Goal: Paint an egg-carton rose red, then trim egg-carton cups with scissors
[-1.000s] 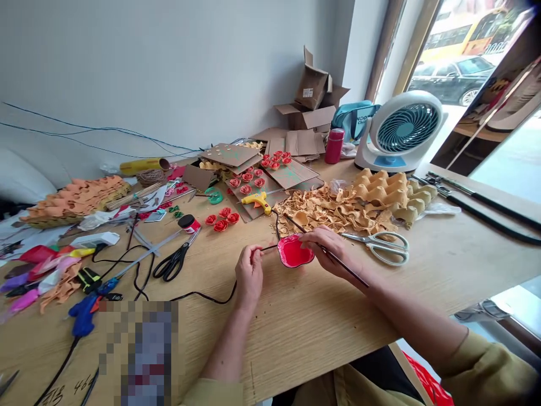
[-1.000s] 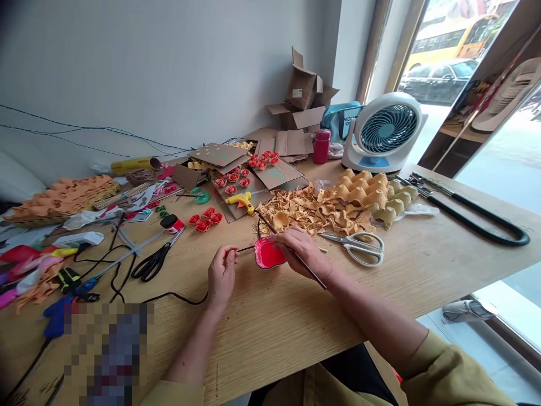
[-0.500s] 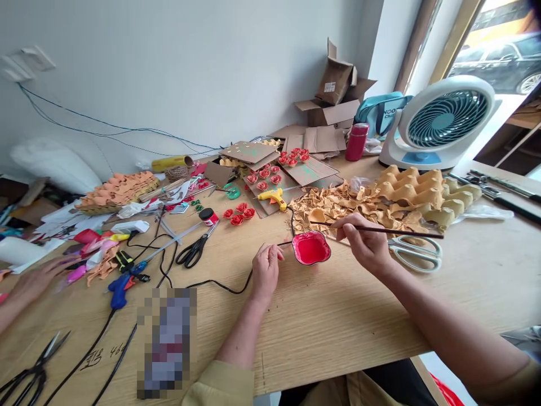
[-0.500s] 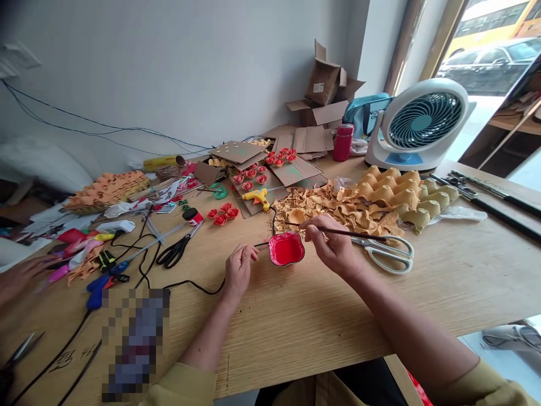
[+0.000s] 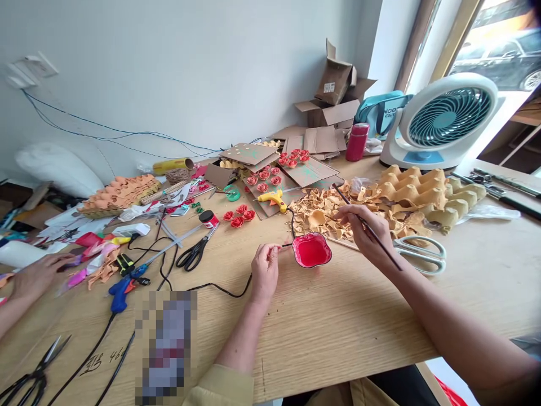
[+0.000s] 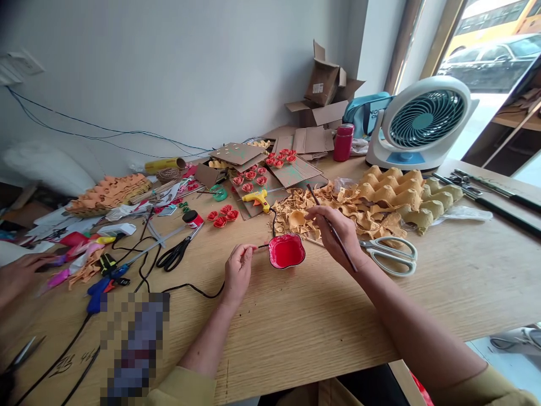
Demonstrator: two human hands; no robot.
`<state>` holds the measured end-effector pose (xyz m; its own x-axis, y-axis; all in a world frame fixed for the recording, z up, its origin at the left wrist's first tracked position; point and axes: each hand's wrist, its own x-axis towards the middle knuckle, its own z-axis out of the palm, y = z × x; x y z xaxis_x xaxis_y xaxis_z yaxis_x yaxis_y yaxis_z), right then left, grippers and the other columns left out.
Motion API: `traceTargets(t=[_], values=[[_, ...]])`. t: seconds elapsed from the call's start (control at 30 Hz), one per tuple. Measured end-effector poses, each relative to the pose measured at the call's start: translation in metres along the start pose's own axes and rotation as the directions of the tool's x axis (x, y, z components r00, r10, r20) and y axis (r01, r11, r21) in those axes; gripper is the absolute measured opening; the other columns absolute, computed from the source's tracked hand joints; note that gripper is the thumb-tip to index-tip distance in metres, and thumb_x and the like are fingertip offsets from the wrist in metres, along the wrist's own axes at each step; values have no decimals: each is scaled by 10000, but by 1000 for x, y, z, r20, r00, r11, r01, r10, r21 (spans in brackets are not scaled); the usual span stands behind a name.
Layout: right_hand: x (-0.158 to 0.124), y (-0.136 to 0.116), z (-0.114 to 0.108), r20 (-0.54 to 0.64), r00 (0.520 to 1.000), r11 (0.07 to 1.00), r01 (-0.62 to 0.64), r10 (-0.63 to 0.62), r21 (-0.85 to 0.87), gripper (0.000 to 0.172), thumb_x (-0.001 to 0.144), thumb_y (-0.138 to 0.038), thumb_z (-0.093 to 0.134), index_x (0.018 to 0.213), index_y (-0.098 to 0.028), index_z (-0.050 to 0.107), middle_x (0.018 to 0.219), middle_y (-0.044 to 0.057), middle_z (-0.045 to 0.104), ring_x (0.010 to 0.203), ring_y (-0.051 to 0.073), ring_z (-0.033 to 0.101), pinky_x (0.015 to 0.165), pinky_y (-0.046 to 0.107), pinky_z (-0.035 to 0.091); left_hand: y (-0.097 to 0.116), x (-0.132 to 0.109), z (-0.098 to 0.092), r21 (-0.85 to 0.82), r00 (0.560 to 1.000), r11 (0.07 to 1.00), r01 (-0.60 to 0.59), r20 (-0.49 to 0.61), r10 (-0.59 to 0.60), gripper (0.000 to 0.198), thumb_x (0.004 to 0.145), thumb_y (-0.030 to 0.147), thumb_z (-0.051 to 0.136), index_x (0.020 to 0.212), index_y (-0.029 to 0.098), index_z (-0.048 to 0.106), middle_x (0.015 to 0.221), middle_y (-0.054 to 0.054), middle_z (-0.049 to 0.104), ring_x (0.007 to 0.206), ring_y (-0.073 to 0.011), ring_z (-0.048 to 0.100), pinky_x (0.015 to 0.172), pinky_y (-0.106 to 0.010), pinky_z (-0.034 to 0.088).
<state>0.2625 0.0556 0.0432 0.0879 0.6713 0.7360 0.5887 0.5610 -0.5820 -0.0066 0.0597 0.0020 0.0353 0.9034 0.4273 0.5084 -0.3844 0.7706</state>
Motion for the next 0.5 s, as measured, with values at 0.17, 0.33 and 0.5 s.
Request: traceTargets(t=[0.17, 0.33, 0.5], values=[[0, 18, 1, 48, 997, 994, 67, -63, -89, 249, 1011, -243, 435, 1149, -238, 642, 941, 46, 755, 789, 187, 701, 782, 344, 552, 5, 0, -1, -16, 1000, 1000, -13, -10, 13, 274, 1008, 293, 441, 897, 186, 668, 934, -77, 708, 894, -185, 670, 761, -269, 508], [0, 6, 2, 108, 980, 977, 180, -167, -117, 448, 974, -162, 417, 1404, -241, 516, 1163, 103, 731, 987, 241, 697, 911, 431, 536, 20, -5, -3, -16, 992, 992, -127, 16, 128, 245, 1010, 278, 459, 912, 200, 669, 919, -66, 706, 902, -186, 666, 810, -284, 504], [11, -5, -9, 188, 968, 980, 185, -168, -77, 516, 970, -122, 368, 1443, -268, 516, 1270, 97, 693, 1024, 229, 707, 932, 428, 557, 26, -8, -4, 1, 972, 974, -225, 66, 224, 232, 1009, 239, 464, 909, 201, 671, 905, -62, 709, 896, -191, 659, 828, -295, 495]])
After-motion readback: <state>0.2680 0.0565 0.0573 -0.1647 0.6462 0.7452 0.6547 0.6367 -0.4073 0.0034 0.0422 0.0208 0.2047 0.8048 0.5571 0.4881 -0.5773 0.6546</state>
